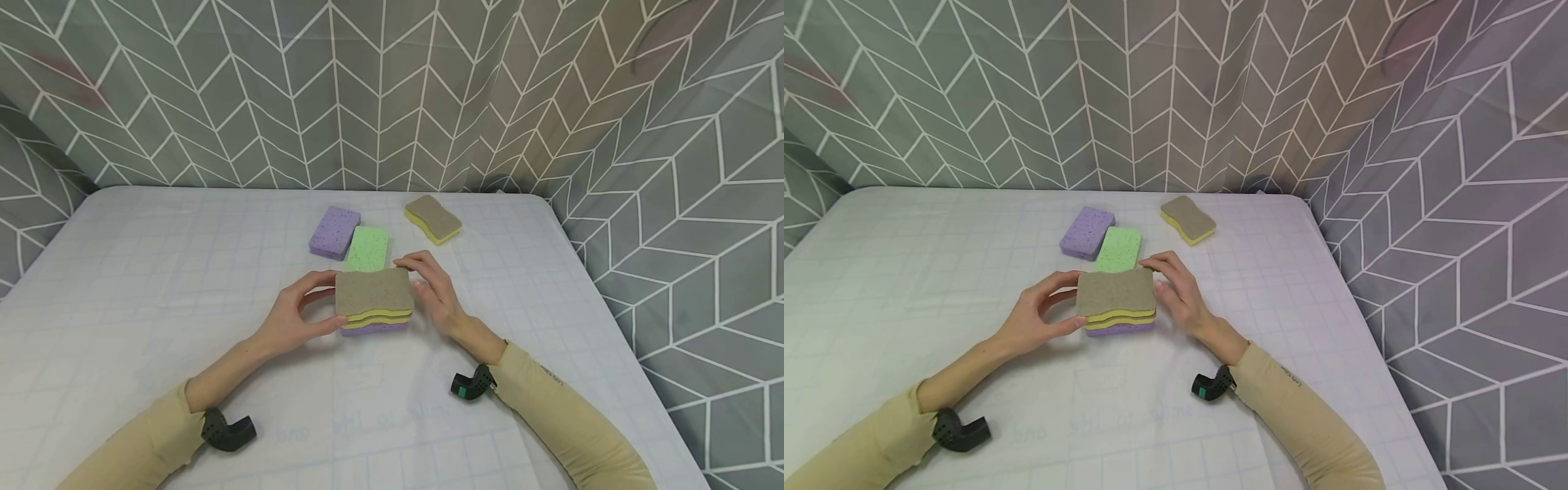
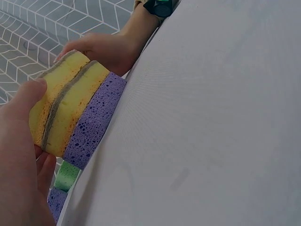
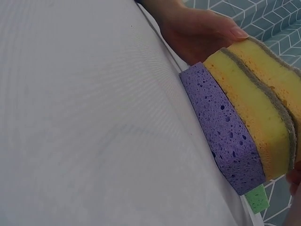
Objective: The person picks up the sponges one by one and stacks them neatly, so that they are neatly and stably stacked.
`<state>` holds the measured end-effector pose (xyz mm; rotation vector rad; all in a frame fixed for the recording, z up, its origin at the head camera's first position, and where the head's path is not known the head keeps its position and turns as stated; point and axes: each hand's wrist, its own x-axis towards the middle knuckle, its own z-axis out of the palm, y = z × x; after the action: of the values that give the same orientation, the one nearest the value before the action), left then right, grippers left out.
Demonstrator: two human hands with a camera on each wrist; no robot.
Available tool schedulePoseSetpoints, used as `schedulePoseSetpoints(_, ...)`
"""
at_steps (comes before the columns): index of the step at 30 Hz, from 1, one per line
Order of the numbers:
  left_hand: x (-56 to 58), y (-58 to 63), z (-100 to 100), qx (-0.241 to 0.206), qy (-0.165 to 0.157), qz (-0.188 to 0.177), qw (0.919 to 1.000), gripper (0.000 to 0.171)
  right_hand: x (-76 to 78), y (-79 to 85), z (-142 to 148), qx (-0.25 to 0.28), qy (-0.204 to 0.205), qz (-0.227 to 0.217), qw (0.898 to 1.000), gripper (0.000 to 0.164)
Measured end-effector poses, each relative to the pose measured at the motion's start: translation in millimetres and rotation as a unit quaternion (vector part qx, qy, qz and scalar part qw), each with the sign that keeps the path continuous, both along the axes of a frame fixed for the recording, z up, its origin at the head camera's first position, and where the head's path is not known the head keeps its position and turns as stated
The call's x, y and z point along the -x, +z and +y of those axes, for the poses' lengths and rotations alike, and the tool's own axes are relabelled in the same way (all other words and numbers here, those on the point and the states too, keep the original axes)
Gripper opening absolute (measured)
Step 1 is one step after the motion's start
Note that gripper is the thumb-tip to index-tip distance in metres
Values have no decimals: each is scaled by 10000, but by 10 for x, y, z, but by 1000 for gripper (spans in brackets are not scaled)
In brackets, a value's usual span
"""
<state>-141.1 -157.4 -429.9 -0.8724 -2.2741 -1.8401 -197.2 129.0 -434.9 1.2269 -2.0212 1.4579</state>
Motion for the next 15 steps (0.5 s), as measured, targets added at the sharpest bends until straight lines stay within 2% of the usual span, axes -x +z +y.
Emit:
schedulePoseSetpoints(6,-3,5,4,-30,6,-107,9999,70,-11,9,-8,-34,-286,-102,9995,42)
schedulePoseSetpoints(11,-1,-7,-1,-16,1,-34,10000,70,-1,7,-14,-60,-848,-217,9961,28)
schedulePoseSetpoints(15,-1,-12,-6,-24,8,2,10000,69,45,7,-13,-46,-1450,-411,9886,30)
